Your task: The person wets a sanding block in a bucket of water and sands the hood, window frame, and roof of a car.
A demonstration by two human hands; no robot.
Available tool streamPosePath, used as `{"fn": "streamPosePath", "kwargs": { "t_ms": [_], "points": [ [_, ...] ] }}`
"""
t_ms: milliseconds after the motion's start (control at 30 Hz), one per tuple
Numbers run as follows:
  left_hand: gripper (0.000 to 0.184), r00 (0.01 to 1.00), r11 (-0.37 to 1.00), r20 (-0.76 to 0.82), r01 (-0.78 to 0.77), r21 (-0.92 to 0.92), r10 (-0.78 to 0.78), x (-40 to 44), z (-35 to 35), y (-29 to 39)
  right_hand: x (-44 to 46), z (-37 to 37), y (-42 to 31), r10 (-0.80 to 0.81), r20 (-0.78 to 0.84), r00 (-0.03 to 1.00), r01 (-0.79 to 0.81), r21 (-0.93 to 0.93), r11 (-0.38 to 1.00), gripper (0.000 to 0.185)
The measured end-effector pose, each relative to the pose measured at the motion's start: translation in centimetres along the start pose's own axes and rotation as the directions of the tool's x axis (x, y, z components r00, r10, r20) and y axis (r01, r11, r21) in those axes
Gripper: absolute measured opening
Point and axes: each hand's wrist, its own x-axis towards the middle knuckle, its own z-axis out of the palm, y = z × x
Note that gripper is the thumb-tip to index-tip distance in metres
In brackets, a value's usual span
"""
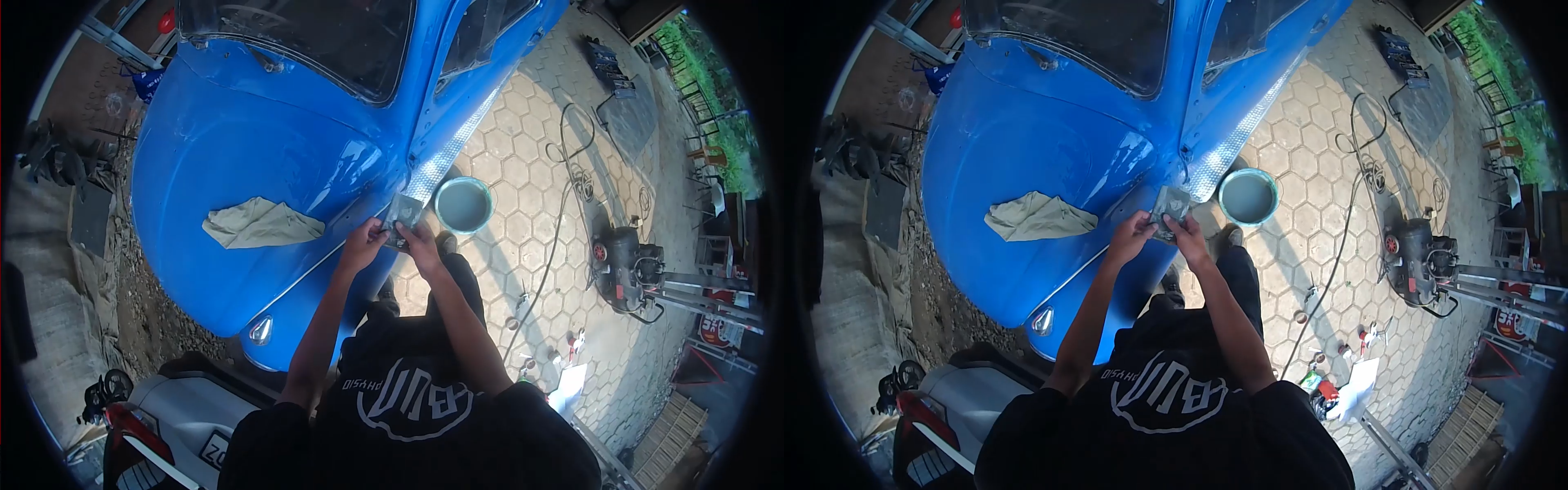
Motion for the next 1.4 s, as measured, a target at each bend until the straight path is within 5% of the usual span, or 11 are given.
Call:
{"fn": "streamPosePath", "kwargs": {
  "t_ms": [67, 133, 200, 267, 367, 433, 700, 1033, 1167, 1400],
  "points": [
    [0.025, 0.969, 0.924, -0.025, -0.225, 0.31, 0.245, 0.6, -1.6, 0.8, 1.2, -1.2, 1.8, -0.117, -0.062, 0.991, 0.113, -0.06, 0.992, 0.042],
    [0.026, 0.91, 0.778, -0.143, -0.241, 0.58, 0.389, 3.3, -4.3, 2.2, 1.5, -1.5, -0.8, -0.112, -0.148, 0.983, 0.066, -0.287, 0.956, 0.042],
    [0.028, 0.829, 0.695, -0.198, -0.281, 0.662, 0.524, 6.5, -7.0, 3.8, 4.4, -2.2, -1.9, -0.217, -0.175, 0.96, 0.131, -0.407, 0.904, 0.042],
    [0.034, 0.795, 0.593, -0.158, -0.288, 0.752, 0.586, 10.0, -8.6, 4.2, 8.2, -2.1, -4.3, -0.347, -0.159, 0.924, 0.167, -0.649, 0.742, 0.039],
    [0.041, 0.732, 0.379, -0.02, -0.329, 0.865, 0.681, 13.8, -9.0, 3.6, 12.0, 0.5, -8.4, -0.602, -0.075, 0.795, 0.354, -0.749, 0.56, 0.032],
    [0.046, 0.744, 0.355, -0.034, -0.279, 0.892, 0.668, 14.3, -8.1, 2.3, 13.6, 1.9, -9.3, -0.659, -0.038, 0.751, 0.393, -0.777, 0.492, 0.025],
    [0.048, 0.751, 0.384, -0.067, -0.258, 0.886, 0.657, 14.8, -7.7, 1.5, 13.9, 2.5, -4.1, -0.672, -0.148, 0.725, 0.464, -0.616, 0.637, 0.014],
    [0.047, 0.767, 0.415, -0.088, -0.244, 0.877, 0.636, 14.7, -7.4, 1.8, 14.6, 2.5, -6.3, -0.769, 0.063, 0.636, 0.566, -0.716, 0.409, 0.02],
    [0.047, 0.763, 0.419, -0.097, -0.24, 0.876, 0.639, 14.7, -7.4, 1.7, 13.7, 2.0, -4.8, -0.727, 0.033, 0.686, 0.476, -0.776, 0.414, 0.021],
    [0.048, 0.763, 0.435, -0.094, -0.259, 0.862, 0.64, 14.6, -7.5, 1.7, 14.6, 3.9, -7.0, -0.774, 0.12, 0.621, 0.568, -0.749, 0.34, 0.031]
  ]
}}
